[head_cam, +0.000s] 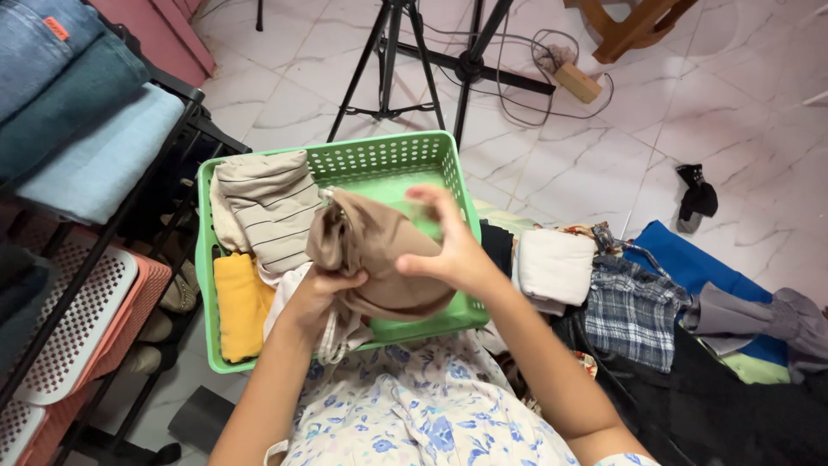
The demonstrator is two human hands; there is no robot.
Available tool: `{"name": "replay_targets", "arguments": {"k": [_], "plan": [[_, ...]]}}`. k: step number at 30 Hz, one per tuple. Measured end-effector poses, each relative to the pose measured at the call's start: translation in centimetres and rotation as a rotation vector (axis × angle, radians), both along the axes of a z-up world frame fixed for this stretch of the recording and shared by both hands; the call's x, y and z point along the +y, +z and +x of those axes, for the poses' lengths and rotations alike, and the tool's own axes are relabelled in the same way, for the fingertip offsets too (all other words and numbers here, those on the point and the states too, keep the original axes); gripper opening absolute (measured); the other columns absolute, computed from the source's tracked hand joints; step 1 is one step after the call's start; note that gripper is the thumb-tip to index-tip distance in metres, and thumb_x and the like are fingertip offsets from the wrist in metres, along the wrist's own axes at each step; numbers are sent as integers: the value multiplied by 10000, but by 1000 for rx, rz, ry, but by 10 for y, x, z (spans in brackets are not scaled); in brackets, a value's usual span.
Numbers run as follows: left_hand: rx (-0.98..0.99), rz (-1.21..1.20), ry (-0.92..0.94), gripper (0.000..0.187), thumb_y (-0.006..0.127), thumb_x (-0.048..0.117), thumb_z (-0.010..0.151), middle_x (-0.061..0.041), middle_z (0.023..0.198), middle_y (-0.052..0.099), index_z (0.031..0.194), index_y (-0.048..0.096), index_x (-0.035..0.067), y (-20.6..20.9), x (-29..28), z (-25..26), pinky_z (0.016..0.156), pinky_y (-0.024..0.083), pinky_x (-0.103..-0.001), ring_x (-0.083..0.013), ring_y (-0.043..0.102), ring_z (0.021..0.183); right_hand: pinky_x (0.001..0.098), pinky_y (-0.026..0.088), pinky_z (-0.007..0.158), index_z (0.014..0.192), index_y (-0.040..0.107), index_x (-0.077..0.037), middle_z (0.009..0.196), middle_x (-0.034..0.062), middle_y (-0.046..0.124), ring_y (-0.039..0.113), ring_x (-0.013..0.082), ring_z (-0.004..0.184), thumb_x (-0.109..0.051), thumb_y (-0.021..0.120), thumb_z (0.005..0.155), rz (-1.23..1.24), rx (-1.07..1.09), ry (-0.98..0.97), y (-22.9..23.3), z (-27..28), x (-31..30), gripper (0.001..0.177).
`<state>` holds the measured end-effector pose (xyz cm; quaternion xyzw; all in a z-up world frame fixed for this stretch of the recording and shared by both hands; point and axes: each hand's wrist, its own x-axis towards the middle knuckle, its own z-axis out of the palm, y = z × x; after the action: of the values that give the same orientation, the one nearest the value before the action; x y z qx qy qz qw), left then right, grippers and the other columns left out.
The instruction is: Organizing and folding various clothing items into a green plastic basket
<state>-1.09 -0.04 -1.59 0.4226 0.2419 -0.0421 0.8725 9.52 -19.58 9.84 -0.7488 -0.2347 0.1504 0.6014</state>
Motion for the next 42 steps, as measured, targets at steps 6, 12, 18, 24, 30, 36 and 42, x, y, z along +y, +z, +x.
{"name": "replay_targets", "arguments": {"k": [6,12,18,24,30,36,42], "plan": [[-140,132,-113,875,906,-75,589,-203,1302,673,1396,571,-45,-1,11,1,1074,491,-507,-312,616,1225,409,472,1050,1352,617,-130,1303,62,688,624,171,1160,-216,953,656,18,540,217,1,-17,-5,778],[-295,120,-167,849,836,288,721,-122,1290,655,1451,482,36,19,10,15,1020,520,-409,-183,630,1150,425,555,963,1256,684,-41,1192,118,738,665,193,1068,-93,873,732,262,520,42,16,-8,-24,560],[-305,-104,-142,836,708,434,800,-180,1325,608,1465,412,23,50,9,20,1042,512,-448,-222,610,1190,490,579,907,1344,606,4,1197,191,721,706,286,1037,-52,783,783,372,544,-202,11,13,-91,591],[-275,-85,-144,829,666,431,800,-225,1325,609,1461,419,-5,45,11,21,1064,496,-510,-307,613,1213,536,596,841,1373,554,51,1204,249,697,727,382,1000,-1,684,801,563,536,-365,-21,14,-173,589],[-266,-81,-130,808,652,442,808,-224,1325,613,1451,433,5,47,14,20,1074,490,-515,-317,613,1220,471,596,786,1312,610,28,1110,186,725,722,304,936,-2,776,674,253,475,-369,25,-1,-217,660],[-280,-77,-137,796,637,445,816,-228,1319,610,1448,432,7,47,12,20,1070,485,-510,-321,614,1213,424,508,931,1278,699,-47,1176,121,756,648,224,1033,-148,955,553,-426,539,-147,21,-12,-261,775],[-277,-65,-150,792,617,448,826,-235,1315,611,1452,425,3,42,12,21,1063,487,-510,-327,624,1202,473,451,1040,1360,659,-62,1288,223,710,636,373,1194,-242,1001,545,-816,668,240,-33,-21,-263,901]]}}
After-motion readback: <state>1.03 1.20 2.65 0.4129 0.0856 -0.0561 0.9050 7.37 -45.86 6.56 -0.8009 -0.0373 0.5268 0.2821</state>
